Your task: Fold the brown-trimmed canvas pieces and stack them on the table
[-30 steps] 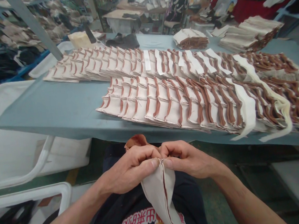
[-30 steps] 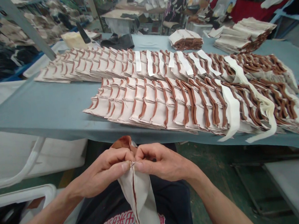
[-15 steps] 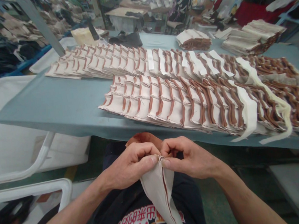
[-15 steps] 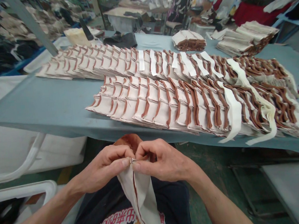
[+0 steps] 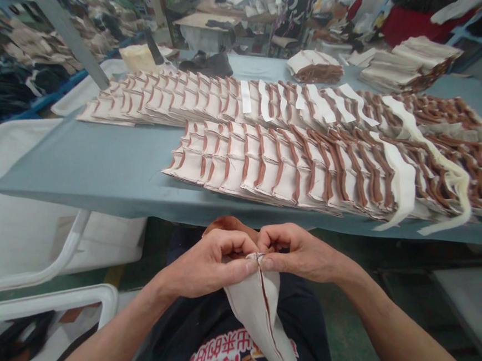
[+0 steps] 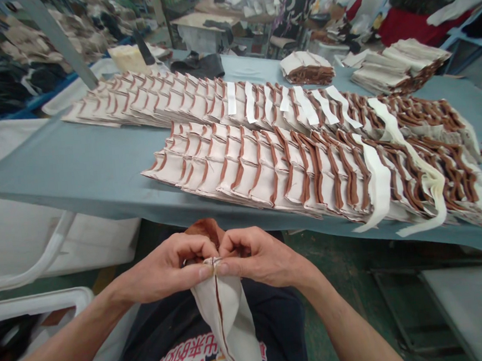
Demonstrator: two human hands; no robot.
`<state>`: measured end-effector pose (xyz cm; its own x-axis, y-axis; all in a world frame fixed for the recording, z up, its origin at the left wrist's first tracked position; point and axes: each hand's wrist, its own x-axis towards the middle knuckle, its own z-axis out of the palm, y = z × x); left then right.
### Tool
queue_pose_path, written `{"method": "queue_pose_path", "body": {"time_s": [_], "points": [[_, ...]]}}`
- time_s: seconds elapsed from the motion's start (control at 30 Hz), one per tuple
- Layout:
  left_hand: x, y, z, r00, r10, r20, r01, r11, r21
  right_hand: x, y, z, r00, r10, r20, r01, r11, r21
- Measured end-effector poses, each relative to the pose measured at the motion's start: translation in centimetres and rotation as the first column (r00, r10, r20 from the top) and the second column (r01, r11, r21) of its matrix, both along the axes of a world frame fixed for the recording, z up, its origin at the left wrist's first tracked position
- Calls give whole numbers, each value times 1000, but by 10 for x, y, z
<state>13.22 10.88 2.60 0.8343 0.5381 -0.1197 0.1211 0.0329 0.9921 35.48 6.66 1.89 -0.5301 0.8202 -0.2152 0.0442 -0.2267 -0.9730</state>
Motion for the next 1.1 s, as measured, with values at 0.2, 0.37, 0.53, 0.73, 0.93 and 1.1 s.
{"method": "queue_pose_path", "body": {"time_s": [0.2, 0.37, 0.53, 0.73, 0.93, 1.1], "points": [[0, -3, 0, 1000, 20, -17, -21, 999, -33, 3, -6, 18, 940, -47, 338, -45, 965, 259], [3, -6, 3, 995, 59, -83, -63, 997, -52, 0, -9, 34, 853, -146, 502, -124, 877, 465], [6, -15, 12, 965, 139, -224, -127, 990, 69, -1, -4, 31, 866, -78, 494, -143, 908, 395], [12, -20, 9, 942, 226, -250, -204, 973, 111, -3, 4, 11, 937, -2, 351, -70, 979, 193], [6, -12, 1, 974, 75, -215, -89, 994, -60, -1, -1, -2, 967, 34, 251, -66, 991, 117], [3, -6, -2, 984, 21, -176, -24, 1000, -13, 1, -3, -7, 975, 15, 220, -37, 995, 96]]}}
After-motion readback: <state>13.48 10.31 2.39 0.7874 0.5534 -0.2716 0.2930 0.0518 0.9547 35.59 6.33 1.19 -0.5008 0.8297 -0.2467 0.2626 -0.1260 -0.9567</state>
